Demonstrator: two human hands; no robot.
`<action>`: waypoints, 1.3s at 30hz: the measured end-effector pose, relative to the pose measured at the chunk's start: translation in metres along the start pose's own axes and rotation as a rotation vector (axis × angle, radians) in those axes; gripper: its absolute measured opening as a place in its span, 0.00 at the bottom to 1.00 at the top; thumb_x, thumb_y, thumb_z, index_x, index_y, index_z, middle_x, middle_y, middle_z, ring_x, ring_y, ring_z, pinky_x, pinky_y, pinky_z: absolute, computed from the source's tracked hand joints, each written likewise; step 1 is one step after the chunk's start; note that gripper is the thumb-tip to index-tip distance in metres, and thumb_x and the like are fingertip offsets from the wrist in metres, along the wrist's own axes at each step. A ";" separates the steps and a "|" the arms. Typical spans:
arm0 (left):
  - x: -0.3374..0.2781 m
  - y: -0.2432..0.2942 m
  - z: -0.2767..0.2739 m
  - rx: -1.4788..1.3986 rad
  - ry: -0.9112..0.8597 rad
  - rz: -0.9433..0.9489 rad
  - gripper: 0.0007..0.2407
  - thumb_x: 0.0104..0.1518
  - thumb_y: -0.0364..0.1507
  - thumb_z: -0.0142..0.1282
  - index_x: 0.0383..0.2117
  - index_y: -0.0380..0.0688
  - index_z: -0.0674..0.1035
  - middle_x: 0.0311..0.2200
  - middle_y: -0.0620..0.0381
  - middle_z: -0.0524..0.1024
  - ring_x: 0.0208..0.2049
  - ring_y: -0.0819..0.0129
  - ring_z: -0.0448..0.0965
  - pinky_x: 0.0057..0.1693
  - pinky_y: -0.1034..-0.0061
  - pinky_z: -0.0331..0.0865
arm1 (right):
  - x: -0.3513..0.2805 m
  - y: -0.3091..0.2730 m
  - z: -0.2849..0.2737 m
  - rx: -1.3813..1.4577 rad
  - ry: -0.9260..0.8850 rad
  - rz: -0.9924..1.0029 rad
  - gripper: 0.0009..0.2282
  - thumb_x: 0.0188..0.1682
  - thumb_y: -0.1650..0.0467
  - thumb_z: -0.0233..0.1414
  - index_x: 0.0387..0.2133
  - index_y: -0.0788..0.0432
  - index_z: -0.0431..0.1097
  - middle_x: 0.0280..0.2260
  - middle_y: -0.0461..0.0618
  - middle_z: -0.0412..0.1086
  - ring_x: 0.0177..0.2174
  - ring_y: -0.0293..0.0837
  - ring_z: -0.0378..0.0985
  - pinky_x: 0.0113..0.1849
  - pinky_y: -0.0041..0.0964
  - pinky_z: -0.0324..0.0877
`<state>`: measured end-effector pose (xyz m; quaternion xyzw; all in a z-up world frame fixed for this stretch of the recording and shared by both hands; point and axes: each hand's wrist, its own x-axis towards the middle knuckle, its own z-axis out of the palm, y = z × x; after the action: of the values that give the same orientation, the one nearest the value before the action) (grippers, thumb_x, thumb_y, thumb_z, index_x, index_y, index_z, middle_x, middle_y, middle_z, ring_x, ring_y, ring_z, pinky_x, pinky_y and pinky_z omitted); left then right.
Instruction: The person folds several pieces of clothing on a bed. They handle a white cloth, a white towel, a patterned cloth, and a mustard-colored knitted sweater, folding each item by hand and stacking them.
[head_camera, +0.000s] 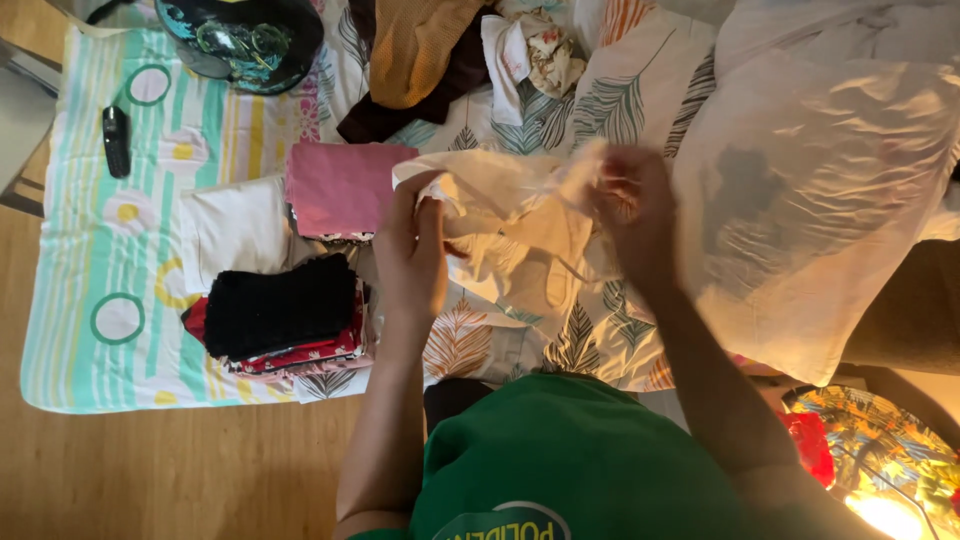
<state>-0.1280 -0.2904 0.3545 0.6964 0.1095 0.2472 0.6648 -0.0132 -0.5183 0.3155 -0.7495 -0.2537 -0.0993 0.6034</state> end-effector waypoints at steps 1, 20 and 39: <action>0.000 -0.004 0.002 0.000 0.002 -0.004 0.12 0.68 0.23 0.41 0.53 0.38 0.76 0.26 0.62 0.68 0.24 0.83 0.68 0.32 0.80 0.79 | -0.011 0.000 0.011 0.000 -0.003 0.002 0.16 0.51 0.77 0.59 0.51 0.60 0.66 0.45 0.48 0.68 0.46 0.38 0.74 0.49 0.33 0.73; -0.010 0.059 -0.041 -0.035 0.430 0.384 0.08 0.67 0.21 0.48 0.50 0.34 0.71 0.48 0.51 0.69 0.50 0.68 0.68 0.59 0.74 0.63 | 0.018 -0.018 -0.073 -0.196 -0.080 -0.311 0.13 0.44 0.79 0.66 0.41 0.62 0.73 0.39 0.50 0.76 0.38 0.50 0.76 0.48 0.43 0.71; 0.005 0.009 -0.032 -0.569 0.024 -0.263 0.13 0.59 0.32 0.58 0.49 0.52 0.76 0.36 0.66 0.80 0.38 0.78 0.80 0.46 0.77 0.74 | 0.031 0.083 0.002 0.712 0.000 0.383 0.14 0.50 0.74 0.54 0.49 0.63 0.63 0.39 0.49 0.71 0.35 0.39 0.76 0.34 0.32 0.72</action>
<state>-0.1412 -0.2607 0.3643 0.4594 0.1329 0.1881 0.8579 0.0548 -0.5204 0.2587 -0.5274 -0.1277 0.1090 0.8329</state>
